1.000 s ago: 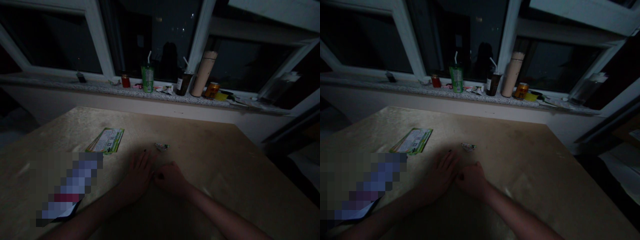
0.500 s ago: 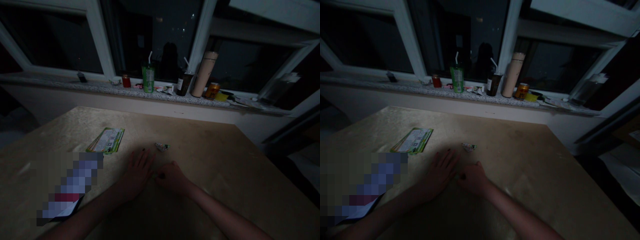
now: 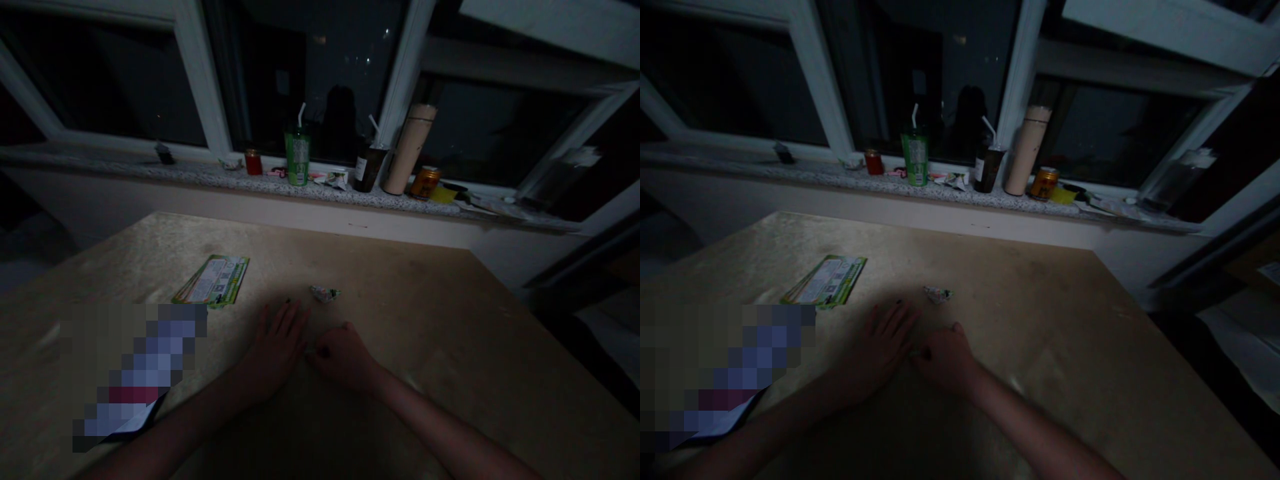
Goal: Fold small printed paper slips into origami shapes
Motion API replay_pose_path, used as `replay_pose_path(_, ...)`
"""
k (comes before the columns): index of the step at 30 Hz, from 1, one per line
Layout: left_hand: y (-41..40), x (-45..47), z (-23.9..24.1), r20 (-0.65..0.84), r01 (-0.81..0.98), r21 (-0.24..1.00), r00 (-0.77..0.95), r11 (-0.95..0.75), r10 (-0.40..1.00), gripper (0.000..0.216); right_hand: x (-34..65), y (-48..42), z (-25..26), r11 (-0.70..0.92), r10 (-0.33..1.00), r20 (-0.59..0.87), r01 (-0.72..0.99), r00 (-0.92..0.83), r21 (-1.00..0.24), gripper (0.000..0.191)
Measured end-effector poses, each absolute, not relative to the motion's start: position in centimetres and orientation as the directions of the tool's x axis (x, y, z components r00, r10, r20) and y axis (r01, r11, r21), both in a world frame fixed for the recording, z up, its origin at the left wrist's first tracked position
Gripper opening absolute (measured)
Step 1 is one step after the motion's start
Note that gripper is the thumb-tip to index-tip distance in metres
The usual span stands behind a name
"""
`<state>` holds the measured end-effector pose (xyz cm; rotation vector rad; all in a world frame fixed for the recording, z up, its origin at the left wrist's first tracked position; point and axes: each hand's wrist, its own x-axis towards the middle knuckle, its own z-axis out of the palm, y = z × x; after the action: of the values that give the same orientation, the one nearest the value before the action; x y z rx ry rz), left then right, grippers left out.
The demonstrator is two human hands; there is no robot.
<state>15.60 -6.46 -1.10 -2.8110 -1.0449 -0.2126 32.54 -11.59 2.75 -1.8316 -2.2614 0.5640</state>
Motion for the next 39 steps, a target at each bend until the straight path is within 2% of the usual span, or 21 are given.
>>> replay_pose_path(4, -5.9, 14.8, -1.0, 0.155, 0.6, -0.023, 0.792, -0.8, 0.59, 0.048, 32.7, -11.5, 3.0, 0.174, 0.963, -0.129, 0.912, -0.236, -0.371, 0.024)
replay_pose_path(8, -5.6, 14.0, -0.2, 0.05, 0.548, 0.068, 0.832, -0.833, 0.552, 0.056, 32.7, -11.4, 3.1, 0.176, 0.959, -0.142, 0.912, -0.243, -0.371, 0.025)
replay_pose_path(11, -5.5, 14.0, 0.3, 0.031, 0.543, 0.106, 0.836, -0.833, 0.548, 0.06, 32.7, -11.5, 3.2, 0.166, 0.962, -0.143, 0.911, -0.234, -0.377, 0.024)
replay_pose_path(25, -5.4, 14.5, 0.0, -0.017, 0.594, 0.077, 0.804, -0.801, 0.595, 0.061, 32.6, -11.6, 3.1, 0.178, 0.964, -0.123, 0.914, -0.237, -0.365, 0.026)
replay_pose_path(39, -5.4, 14.3, 0.2, 0.02, 0.534, 0.059, 0.844, -0.844, 0.536, 0.052, 32.7, -11.4, 3.4, 0.166, 0.958, -0.155, 0.907, -0.241, -0.387, 0.023)
